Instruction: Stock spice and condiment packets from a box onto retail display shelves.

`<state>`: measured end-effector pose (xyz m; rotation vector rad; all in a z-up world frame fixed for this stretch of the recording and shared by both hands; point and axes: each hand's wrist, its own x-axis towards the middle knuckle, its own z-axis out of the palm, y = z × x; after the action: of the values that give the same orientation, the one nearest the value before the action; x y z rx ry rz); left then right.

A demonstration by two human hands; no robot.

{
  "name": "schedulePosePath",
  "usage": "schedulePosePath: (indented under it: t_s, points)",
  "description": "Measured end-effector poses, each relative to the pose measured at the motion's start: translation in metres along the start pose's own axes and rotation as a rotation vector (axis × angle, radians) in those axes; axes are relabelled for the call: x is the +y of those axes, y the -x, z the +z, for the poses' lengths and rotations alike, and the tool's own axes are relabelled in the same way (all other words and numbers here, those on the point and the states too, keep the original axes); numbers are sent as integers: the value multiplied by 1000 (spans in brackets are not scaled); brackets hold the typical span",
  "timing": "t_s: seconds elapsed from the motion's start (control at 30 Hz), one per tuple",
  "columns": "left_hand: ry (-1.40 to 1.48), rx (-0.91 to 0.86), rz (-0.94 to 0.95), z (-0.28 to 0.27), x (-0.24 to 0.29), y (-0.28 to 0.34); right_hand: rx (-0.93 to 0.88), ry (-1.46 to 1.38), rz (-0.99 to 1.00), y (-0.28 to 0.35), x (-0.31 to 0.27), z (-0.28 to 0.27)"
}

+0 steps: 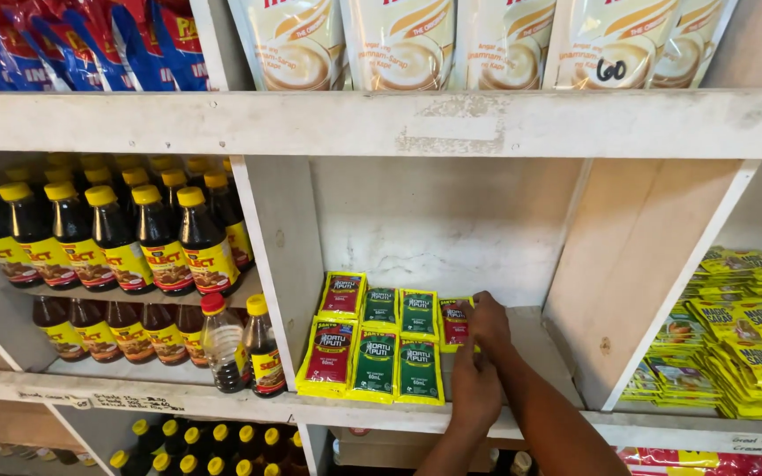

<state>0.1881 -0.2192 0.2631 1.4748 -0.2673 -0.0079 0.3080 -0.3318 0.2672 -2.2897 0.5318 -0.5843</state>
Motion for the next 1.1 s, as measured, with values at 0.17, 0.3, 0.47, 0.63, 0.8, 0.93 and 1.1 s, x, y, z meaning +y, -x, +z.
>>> schedulePosePath:
  t_s: [0.17, 0.3, 0.47, 0.63, 0.8, 0.93, 1.1]
  points:
    - [-74, 17, 113, 2, -17, -6, -11, 104, 26, 11, -23, -15]
    - [-146, 63, 268, 1, -22, -2, -62, 183, -383, -2, 8, 1]
    - [-87, 19, 133, -11, 40, 24, -232, 268, -450, 4, 13, 5]
    - [-140, 78, 320, -1, -7, 8, -290, 338, -422, 17, -7, -8]
    - [-180, 40, 186, -1, -8, 8, -292, 336, -411, 18, -7, -6]
    - [-156, 23, 150, -2, -5, 9, -299, 344, -419, 17, -7, -4]
    - [-195, 40, 178, 2, -16, 4, -294, 340, -409, 18, -7, -4]
